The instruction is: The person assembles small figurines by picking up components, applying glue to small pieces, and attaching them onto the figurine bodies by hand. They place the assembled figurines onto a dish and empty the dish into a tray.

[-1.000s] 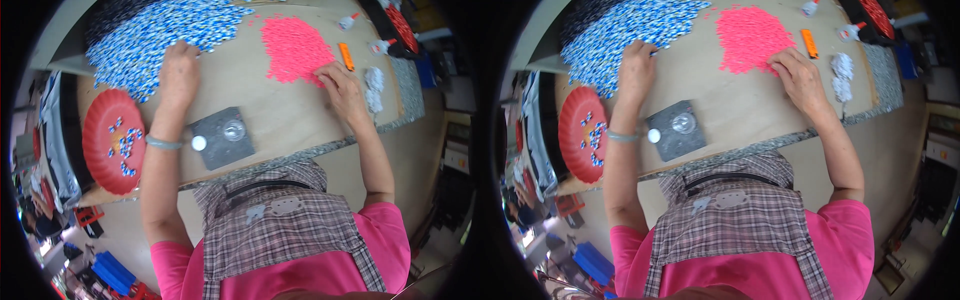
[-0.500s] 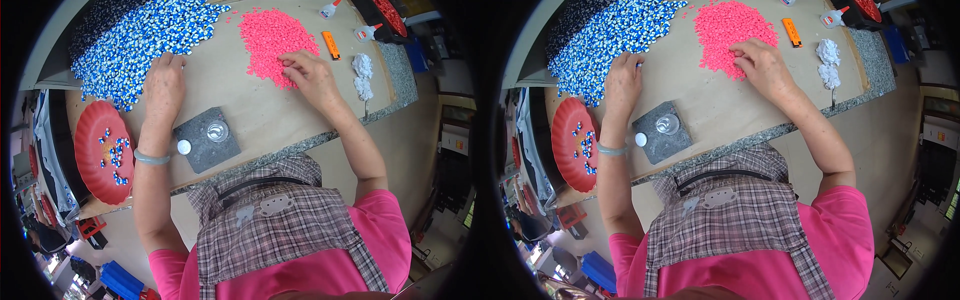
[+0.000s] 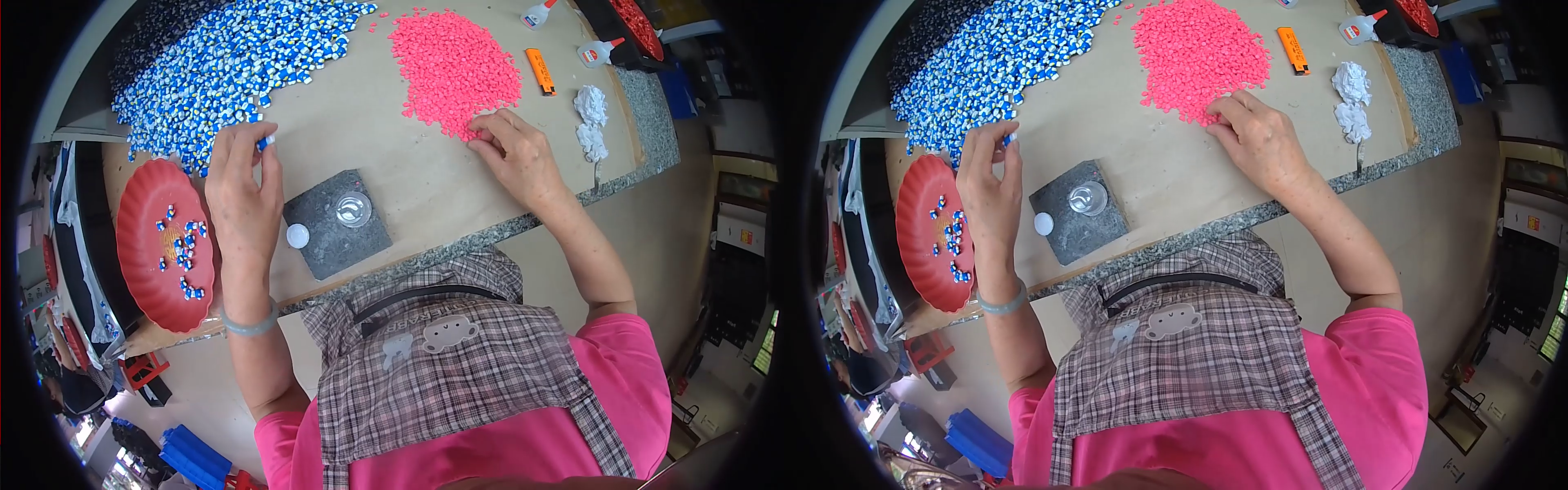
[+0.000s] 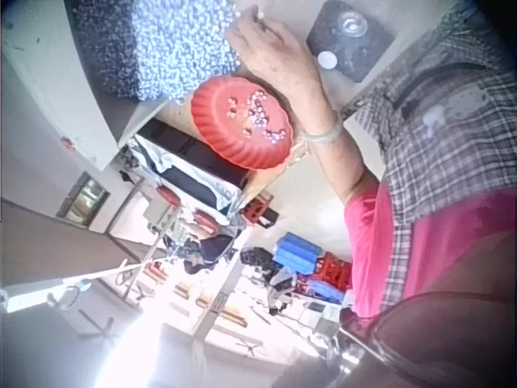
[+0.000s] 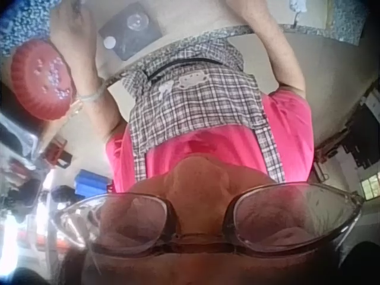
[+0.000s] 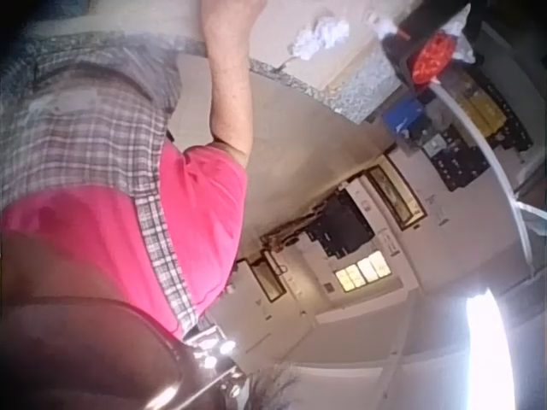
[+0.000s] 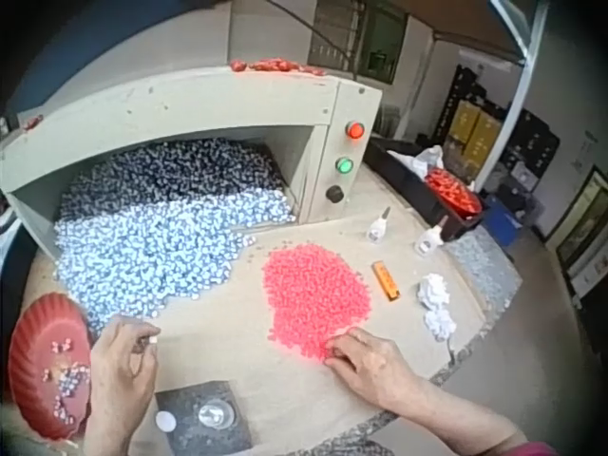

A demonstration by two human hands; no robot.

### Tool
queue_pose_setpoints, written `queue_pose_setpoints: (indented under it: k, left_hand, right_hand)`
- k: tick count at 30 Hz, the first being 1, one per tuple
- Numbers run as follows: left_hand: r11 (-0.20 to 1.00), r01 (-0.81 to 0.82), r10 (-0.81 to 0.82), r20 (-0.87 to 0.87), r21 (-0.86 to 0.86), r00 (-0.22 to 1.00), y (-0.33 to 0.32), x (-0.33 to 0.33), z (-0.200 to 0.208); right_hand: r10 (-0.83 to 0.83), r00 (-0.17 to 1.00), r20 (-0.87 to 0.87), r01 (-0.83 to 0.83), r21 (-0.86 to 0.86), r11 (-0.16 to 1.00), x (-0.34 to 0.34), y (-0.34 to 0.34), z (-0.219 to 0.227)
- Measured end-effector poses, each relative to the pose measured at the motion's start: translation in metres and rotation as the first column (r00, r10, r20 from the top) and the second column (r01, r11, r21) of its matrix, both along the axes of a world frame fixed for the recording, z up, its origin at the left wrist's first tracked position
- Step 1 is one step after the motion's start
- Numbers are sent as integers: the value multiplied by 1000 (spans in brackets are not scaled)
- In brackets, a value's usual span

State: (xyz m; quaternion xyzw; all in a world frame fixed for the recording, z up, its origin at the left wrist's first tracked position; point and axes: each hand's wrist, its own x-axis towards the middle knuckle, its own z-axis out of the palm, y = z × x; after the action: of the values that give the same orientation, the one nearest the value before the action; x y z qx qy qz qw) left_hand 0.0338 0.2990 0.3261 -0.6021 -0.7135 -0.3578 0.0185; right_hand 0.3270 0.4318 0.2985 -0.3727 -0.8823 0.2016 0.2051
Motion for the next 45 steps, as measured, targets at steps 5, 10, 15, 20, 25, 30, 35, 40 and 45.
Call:
queue_pose_setpoints:
  k: [5,10,15,20,25,30,35,40,45]
  left_hand:
    - [1000,-7,9,114,-19,993,-22,9,3]
    - [1000,8,-3,248,-17,969,-35,16,4]
    - [998,53,-37,515,-17,857,-52,20,6]
    - [998,38,-65,805,52,590,-63,21,5]
    - [998,34,-56,873,45,485,-69,24,8]
    - [998,9,-58,923,59,381,-73,29,7]
    - [996,39,-91,965,84,244,-76,28,1]
    - [998,46,-45,998,44,36,-76,29,4]
    - [996,66,-64,998,62,23,-74,31,7]
  right_hand:
    - [18,996,-85,-12,74,997,-27,4,-13]
    - [84,987,-138,-64,140,988,-50,10,-18]
    - [-22,946,-323,-67,-259,963,-37,13,-3]
    - [154,983,-104,-157,-22,987,-31,-1,3]
    - [261,960,-102,-252,96,963,-31,-2,-7]
    - [293,956,1,-292,88,952,-35,-3,-6]
    - [332,939,-92,-329,43,943,-31,-2,-4]
    - [296,952,-82,-291,69,954,-32,-11,-5]
    - [292,955,40,-295,123,947,-38,-12,0]
